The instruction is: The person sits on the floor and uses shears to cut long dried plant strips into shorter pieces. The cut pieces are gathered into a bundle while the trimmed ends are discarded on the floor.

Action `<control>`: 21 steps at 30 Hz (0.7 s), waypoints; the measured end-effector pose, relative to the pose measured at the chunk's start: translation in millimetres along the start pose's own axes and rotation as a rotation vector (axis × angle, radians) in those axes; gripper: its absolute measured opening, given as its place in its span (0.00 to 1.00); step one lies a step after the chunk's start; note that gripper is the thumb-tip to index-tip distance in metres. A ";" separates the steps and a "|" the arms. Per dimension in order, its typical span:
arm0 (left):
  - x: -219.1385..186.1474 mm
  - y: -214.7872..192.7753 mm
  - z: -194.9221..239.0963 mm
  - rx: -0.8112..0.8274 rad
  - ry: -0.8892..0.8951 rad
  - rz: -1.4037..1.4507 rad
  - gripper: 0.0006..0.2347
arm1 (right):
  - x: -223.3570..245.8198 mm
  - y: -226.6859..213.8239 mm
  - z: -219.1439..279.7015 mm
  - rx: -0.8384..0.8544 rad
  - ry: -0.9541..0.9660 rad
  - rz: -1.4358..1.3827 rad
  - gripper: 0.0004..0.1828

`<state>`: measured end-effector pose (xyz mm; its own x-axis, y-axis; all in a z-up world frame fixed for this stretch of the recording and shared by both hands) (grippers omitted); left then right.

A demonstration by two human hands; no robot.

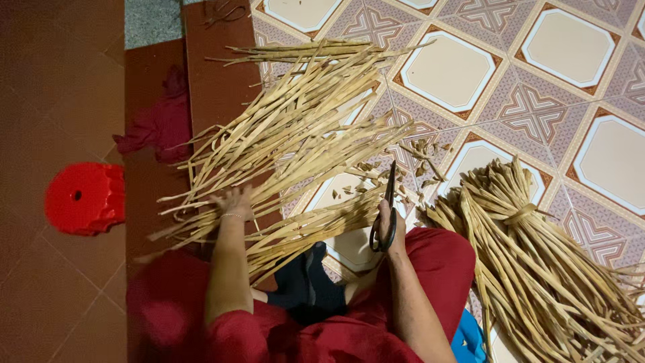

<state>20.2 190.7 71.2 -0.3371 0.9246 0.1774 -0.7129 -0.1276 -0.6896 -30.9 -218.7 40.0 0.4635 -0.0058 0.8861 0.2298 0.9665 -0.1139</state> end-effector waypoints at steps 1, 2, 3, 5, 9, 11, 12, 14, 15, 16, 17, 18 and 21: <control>-6.3 0.1 -0.9 -0.051 0.053 0.059 0.45 | -1.4 0.3 0.2 0.000 0.009 -0.001 0.26; -13.5 1.0 -5.3 -0.102 0.106 0.118 0.46 | -2.6 0.9 0.3 -0.001 0.019 -0.002 0.27; -25.6 -0.7 -14.7 -0.188 0.181 0.166 0.44 | -2.4 1.5 -0.6 0.000 0.003 0.034 0.26; -57.3 2.7 -39.2 -0.340 0.288 0.198 0.39 | -1.8 2.0 -1.1 0.001 -0.029 0.107 0.25; -98.7 22.1 -87.8 -0.373 0.287 0.466 0.29 | -1.2 2.4 2.4 -0.009 -0.084 0.196 0.30; -99.6 29.9 -103.4 -0.323 0.192 0.571 0.28 | 0.7 0.8 5.6 -0.008 -0.108 0.223 0.30; -101.7 32.5 -109.2 -0.299 0.148 0.622 0.28 | 1.6 1.4 6.1 -0.002 -0.090 0.214 0.30; -107.7 39.2 -115.6 -0.379 0.133 0.605 0.27 | 2.4 -0.9 6.4 0.004 -0.046 0.196 0.30; -109.4 42.2 -118.4 -0.419 0.126 0.593 0.26 | 1.9 0.5 6.3 0.010 -0.064 0.194 0.29; -111.8 44.4 -120.5 -0.474 0.146 0.611 0.23 | 1.1 1.9 5.7 0.016 -0.082 0.191 0.29; -113.7 47.5 -120.3 -0.528 0.166 0.626 0.21 | -0.6 2.3 6.7 0.021 -0.096 0.187 0.29; -115.4 49.5 -118.9 -0.581 0.186 0.640 0.18 | -1.9 2.9 6.3 0.032 -0.103 0.164 0.28; -125.7 38.3 -105.9 -0.872 0.352 0.855 0.11 | -3.7 3.7 3.1 0.077 -0.125 0.058 0.26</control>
<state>100.5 107.6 -51.9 -0.2116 0.7266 -0.6537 0.3351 -0.5744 -0.7469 -34.4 -214.2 37.7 0.3634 0.0782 0.9283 0.1375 0.9811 -0.1365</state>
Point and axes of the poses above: each hand's wrist, its own z-axis away from the middle knuckle, its own y-axis out of the palm, x = y × z, the point moved 1 cm from there along -z, towards the middle knuckle, and after that the axes turned 1 degree about -x, right-handed, at the moved point
